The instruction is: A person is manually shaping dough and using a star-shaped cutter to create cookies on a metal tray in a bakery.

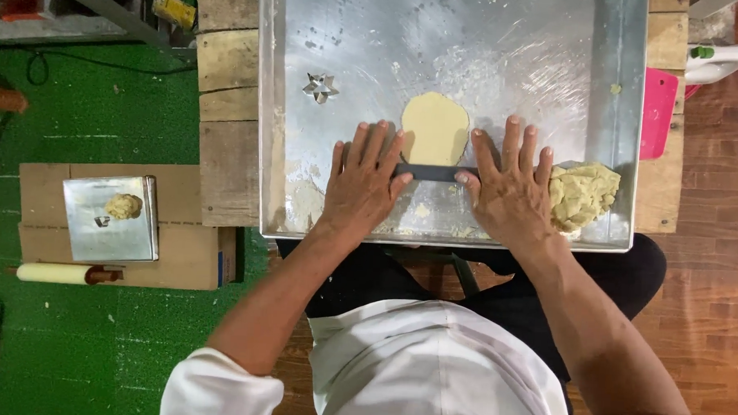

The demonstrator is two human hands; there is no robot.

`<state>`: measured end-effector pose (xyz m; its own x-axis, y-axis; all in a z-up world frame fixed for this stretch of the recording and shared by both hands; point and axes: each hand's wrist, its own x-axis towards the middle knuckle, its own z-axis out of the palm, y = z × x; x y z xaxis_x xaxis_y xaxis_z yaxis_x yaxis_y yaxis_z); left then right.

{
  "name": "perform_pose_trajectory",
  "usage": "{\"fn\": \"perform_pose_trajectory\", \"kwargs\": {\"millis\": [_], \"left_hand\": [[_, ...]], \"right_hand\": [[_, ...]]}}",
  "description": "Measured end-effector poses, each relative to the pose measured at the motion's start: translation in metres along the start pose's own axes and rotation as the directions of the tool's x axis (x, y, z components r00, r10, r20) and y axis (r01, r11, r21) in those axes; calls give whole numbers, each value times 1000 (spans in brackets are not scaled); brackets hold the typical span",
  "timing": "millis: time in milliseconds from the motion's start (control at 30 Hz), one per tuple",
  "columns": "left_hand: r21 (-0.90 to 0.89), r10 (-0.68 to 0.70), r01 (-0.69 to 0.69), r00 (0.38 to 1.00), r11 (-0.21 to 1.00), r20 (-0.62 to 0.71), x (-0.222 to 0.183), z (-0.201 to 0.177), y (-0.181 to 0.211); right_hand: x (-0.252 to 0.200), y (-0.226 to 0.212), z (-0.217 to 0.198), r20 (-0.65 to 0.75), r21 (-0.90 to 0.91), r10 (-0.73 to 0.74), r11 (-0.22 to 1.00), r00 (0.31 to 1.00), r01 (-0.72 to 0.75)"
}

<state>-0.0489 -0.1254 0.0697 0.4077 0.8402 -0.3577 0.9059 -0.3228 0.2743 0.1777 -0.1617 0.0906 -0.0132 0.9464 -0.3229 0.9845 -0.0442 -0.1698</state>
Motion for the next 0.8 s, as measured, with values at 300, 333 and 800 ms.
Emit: {"fn": "perform_pose_trajectory", "kwargs": {"millis": [300, 333, 800], "left_hand": [[-44, 16, -17, 1000, 999, -14, -4, 14, -5], [-44, 15, -16, 1000, 999, -16, 2, 7, -3], [79, 99, -62, 744, 995, -661, 116, -1, -35]], "right_hand": [[-1, 2, 0, -2, 2, -36, 999, 999, 36], [7, 3, -4, -3, 1, -37, 999, 999, 37], [126, 20, -10, -389, 11, -122, 990, 913, 137]]}}
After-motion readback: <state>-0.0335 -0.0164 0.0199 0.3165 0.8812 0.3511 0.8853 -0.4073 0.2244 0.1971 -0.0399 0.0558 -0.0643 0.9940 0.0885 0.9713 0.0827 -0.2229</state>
